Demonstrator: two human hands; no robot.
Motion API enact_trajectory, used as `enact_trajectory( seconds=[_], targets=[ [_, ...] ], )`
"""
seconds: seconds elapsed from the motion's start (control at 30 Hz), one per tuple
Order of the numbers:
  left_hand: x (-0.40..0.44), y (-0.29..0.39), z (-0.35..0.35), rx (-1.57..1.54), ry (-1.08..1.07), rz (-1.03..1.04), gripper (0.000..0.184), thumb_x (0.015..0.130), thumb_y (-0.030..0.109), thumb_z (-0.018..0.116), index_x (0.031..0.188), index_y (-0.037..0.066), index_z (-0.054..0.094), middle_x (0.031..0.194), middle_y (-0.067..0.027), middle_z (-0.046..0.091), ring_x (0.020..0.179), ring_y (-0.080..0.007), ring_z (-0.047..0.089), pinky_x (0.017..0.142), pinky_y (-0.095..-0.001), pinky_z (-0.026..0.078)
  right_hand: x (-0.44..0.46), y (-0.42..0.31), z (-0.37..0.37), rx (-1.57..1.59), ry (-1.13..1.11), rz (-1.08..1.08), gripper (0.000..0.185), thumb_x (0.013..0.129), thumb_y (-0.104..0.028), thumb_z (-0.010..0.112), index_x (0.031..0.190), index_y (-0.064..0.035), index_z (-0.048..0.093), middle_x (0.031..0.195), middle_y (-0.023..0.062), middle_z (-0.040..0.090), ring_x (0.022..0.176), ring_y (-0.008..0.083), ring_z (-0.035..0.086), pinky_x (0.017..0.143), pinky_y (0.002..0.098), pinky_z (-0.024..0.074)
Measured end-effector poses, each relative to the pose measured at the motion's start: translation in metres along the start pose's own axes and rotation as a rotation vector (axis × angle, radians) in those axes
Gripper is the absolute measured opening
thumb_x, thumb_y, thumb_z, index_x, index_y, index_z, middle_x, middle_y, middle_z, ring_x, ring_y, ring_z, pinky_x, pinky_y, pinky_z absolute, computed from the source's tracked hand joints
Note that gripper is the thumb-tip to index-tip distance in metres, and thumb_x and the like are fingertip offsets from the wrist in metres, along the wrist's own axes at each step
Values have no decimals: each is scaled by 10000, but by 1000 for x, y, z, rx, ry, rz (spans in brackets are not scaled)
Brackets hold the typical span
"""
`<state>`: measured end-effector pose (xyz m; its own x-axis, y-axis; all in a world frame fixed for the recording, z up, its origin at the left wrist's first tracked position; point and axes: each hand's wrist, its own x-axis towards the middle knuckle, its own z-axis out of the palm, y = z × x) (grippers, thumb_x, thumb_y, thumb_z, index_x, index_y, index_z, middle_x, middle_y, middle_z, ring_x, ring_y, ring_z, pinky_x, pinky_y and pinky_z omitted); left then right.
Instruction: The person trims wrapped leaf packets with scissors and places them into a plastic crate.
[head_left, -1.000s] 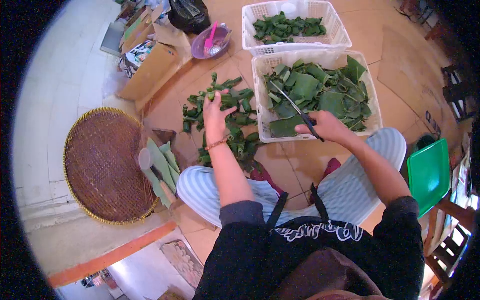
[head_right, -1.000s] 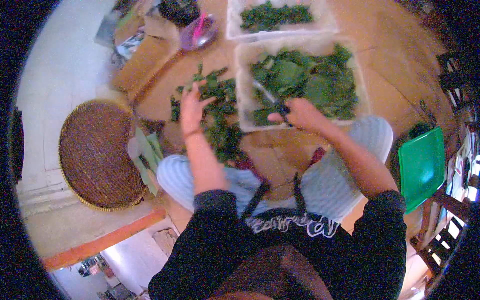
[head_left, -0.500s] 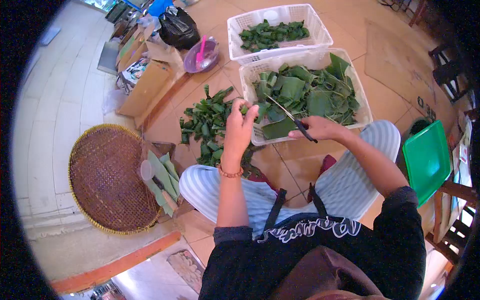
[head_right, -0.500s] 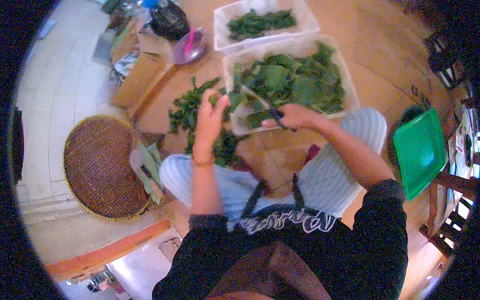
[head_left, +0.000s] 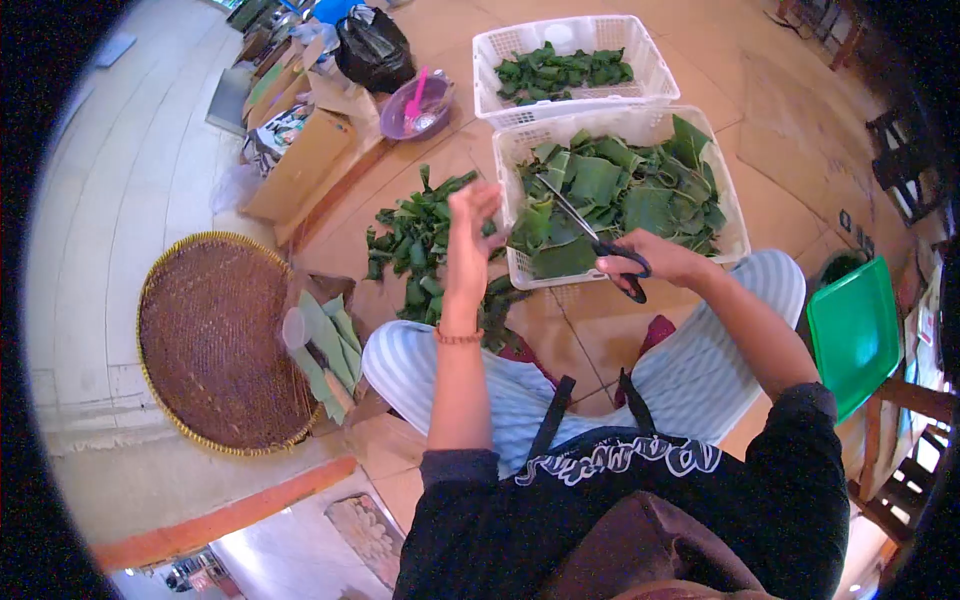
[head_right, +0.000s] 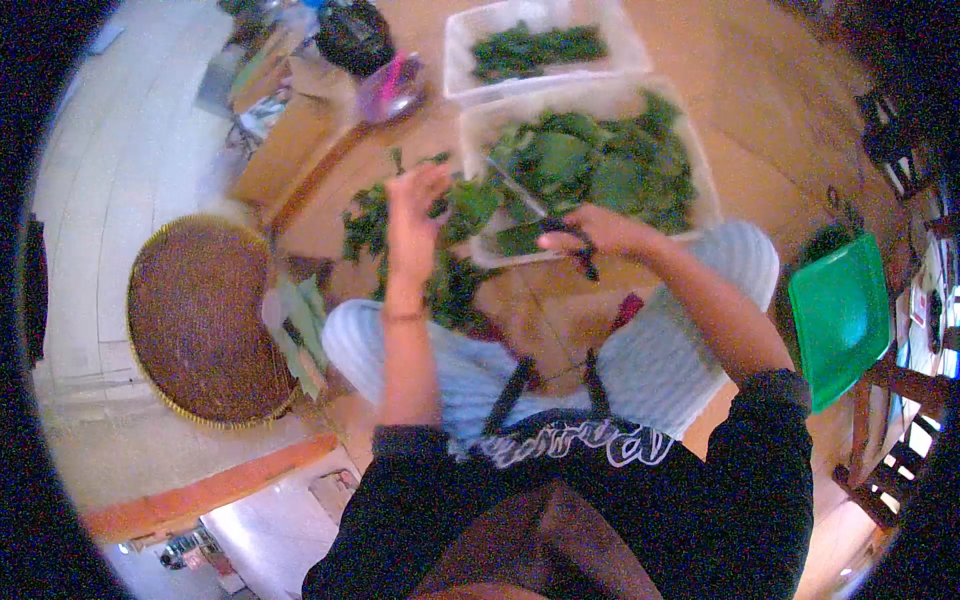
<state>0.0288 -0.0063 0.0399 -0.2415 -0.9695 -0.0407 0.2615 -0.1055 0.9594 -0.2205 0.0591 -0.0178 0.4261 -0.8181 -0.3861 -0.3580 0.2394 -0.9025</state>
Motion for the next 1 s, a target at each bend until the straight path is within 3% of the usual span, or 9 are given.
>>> enact_trajectory(
  seconds=[0.03,0.13,0.17,0.27,0.43,0.6,0.73,0.87,1.0],
  targets=[
    [5,1,-4,-69,14,-217,394,849,344,552,1078,29,490,1081,-86,535,973,-210,511,799,-423,435,-2,-6,2,43,-24,-5,432,785,-450,602,610,-62,530,540,1,493,484,91,480,452,246,390],
    [7,3,1,-180,-386,-407,376,834,298,577,1045,-3,497,981,-112,572,859,-207,569,659,-400,527,-5,-18,6,24,-32,-88,425,787,-450,602,647,-55,534,546,-7,485,499,82,475,460,242,385],
    [9,2,9,-121,-280,-470,295,829,226,581,1001,-5,513,899,-110,593,751,-198,596,543,-378,557,-6,-21,6,6,-21,-85,430,781,-449,609,650,-48,530,545,-7,483,503,85,475,460,250,382],
    [13,-1,13,-7,-297,-425,236,832,184,570,963,-7,524,890,-104,593,761,-192,594,541,-383,554,-9,-21,9,-122,78,-103,458,754,-461,634,660,-27,520,537,7,479,508,106,478,463,280,375],
    [13,-6,17,246,-362,-302,163,827,129,561,880,-25,567,822,-83,614,712,-149,592,638,-292,481,-13,-23,10,-468,301,-180,540,677,-513,675,668,-1,502,517,92,488,481,222,488,462,334,366],
    [12,-20,27,470,-438,-154,138,818,100,563,868,-27,584,808,-69,621,690,-125,586,689,-249,441,-16,-23,8,-665,329,-96,616,635,-616,634,720,-18,512,652,143,541,624,312,531,600,375,393],
    [11,-36,33,375,-399,-174,131,813,91,565,888,-15,587,817,-61,620,695,-119,576,693,-247,438,-20,-14,7,-816,389,-80,678,618,-680,588,763,-22,516,762,147,558,761,320,542,731,413,375],
    [3,-53,37,325,-391,-47,125,813,92,563,889,-5,589,823,-53,618,721,-112,566,708,-239,429,-24,-4,9,-851,442,-79,670,617,-669,594,762,-19,520,771,148,565,781,321,544,738,411,376],
    [4,-55,41,241,-395,-209,128,812,96,561,888,-3,591,821,-43,617,735,-107,562,723,-219,405,-25,6,5,-837,457,-94,575,616,-577,658,707,-24,529,694,159,561,696,339,550,668,417,407]
  ],
)
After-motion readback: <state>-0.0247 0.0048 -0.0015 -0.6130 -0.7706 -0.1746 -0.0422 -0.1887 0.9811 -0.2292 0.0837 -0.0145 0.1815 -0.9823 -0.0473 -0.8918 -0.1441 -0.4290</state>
